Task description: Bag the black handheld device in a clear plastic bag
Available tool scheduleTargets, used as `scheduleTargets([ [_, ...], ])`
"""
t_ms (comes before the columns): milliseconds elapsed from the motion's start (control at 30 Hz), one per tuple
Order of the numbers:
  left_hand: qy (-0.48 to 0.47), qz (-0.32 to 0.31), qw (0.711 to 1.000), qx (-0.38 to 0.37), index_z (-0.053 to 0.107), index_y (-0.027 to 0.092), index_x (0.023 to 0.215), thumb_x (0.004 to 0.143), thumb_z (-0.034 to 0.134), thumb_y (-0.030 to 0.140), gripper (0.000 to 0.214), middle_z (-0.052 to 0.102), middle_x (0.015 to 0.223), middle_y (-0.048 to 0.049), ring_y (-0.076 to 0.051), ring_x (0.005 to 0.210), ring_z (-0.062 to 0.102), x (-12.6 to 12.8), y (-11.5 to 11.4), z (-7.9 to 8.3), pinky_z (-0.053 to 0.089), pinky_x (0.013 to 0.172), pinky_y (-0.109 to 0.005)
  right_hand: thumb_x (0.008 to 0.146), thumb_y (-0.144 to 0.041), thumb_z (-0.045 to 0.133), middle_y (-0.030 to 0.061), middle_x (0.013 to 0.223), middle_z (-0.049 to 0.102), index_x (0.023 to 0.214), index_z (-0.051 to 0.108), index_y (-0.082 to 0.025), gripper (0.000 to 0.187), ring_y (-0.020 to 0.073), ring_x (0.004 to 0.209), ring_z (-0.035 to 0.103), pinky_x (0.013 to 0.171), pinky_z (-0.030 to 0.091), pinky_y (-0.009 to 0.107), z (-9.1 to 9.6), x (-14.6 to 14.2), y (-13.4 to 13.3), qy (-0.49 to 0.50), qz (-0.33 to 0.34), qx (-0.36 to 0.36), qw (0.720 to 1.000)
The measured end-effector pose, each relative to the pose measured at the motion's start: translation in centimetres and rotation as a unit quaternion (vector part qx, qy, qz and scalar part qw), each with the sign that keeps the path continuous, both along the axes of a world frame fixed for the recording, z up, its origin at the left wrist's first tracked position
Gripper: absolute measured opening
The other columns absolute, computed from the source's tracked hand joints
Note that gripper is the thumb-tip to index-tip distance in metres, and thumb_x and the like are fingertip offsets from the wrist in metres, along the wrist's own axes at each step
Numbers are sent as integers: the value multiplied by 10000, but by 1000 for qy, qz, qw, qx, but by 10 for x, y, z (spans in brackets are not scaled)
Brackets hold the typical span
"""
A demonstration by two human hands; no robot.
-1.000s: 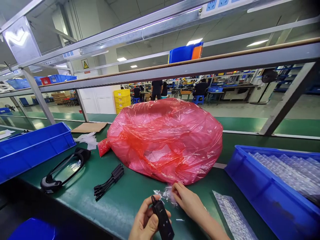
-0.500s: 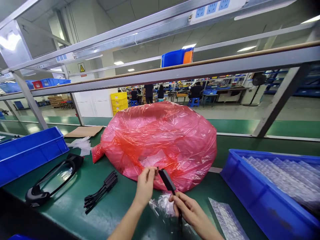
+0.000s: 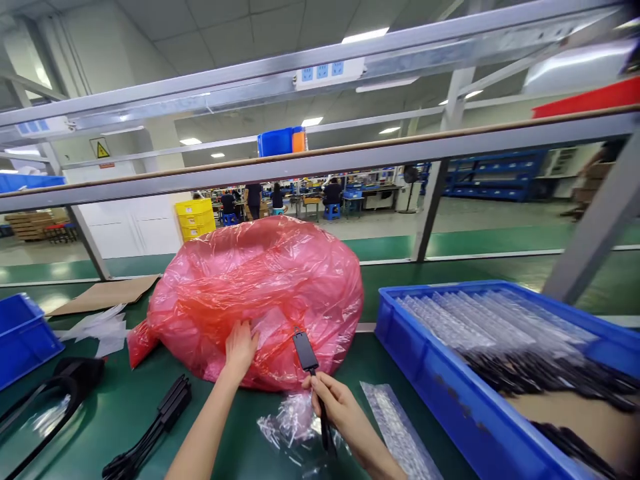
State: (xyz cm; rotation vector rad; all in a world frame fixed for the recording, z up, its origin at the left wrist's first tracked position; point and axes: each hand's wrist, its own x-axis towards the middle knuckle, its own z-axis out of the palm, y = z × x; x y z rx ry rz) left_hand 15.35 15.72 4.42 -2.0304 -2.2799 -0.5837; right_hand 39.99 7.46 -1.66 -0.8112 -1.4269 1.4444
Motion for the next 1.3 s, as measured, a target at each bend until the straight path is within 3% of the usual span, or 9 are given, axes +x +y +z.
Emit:
scheduleTargets([
  [233, 49, 3, 997, -62, 693, 96, 1215, 1028, 500, 318, 349, 711, 1148, -175, -362, 1097, 677, 2, 7, 11, 512, 941, -438, 961, -743, 506, -7, 618, 506, 884, 553, -144, 606, 128, 602, 405, 629, 300, 257, 4, -8, 9, 19, -27, 30, 999],
  [467, 83, -32, 995, 48, 644, 36, 1207, 1025, 277, 217, 447, 656, 1194, -261, -396, 1150, 631, 5, -37, 35, 471, 973, -493, 913, -802, 520, -10, 591, 516, 902, 581, -136, 669, 109, 528, 342, 564, 250, 248, 3, -9, 16, 23, -42, 21, 999],
  [567, -91, -49, 984, 142, 592, 156, 1026, 1000, 435, 432, 318, 682, 1024, -121, -279, 968, 680, -13, -81, 51, 512, 891, -370, 918, -795, 523, -11, 598, 507, 921, 599, -122, 677, 107, 539, 334, 558, 245, 244, 7, -8, 14, 23, -42, 16, 999],
  [667, -335, -48, 921, 193, 502, 208, 999, 871, 615, 636, 461, 647, 864, -15, -205, 755, 663, -44, -133, 58, 537, 762, -304, 932, -772, 534, -22, 612, 477, 960, 603, -120, 657, 111, 568, 350, 570, 253, 246, 11, -3, 8, 23, -27, 21, 999],
  [800, -426, -34, 900, 80, 463, 194, 968, 851, 618, 671, 515, 572, 718, 7, -195, 653, 592, -90, -184, 25, 524, 633, -293, 997, -683, 517, -27, 642, 454, 1013, 584, -128, 560, 114, 597, 355, 598, 271, 258, 15, 3, -6, 12, 20, 36, 999],
  [933, -288, 22, 956, 57, 537, 166, 1001, 902, 511, 510, 359, 624, 881, -84, -277, 829, 632, -113, -214, -37, 555, 747, -406, 1039, -645, 462, -27, 660, 438, 1070, 573, -129, 529, 116, 599, 348, 598, 275, 268, 25, 5, -24, -7, 74, 49, 996],
  [1033, -106, 12, 989, 107, 607, 177, 1111, 977, 434, 350, 279, 632, 1134, -127, -303, 1088, 607, -98, -235, -72, 504, 959, -469, 1056, -610, 455, -17, 680, 462, 1122, 580, -123, 507, 117, 614, 368, 602, 284, 270, 36, 6, -40, -21, 97, 55, 994],
  [1167, 13, -114, 993, 27, 625, 213, 981, 1025, 436, 198, 194, 637, 978, -64, -233, 914, 652, -58, -264, -100, 529, 771, -338, 1077, -595, 403, -11, 673, 475, 1168, 580, -122, 513, 117, 606, 388, 594, 299, 267, 46, 11, -63, -49, 107, 69, 991],
  [1300, 88, -103, 990, -25, 642, 176, 1013, 916, 555, 36, 191, 652, 1005, -66, -269, 958, 656, -33, -280, -107, 532, 793, -370, 1074, -650, 290, 0, 725, 522, 1202, 537, -142, 579, 97, 508, 324, 511, 265, 267, 45, 10, -83, -82, 139, 23, 987],
])
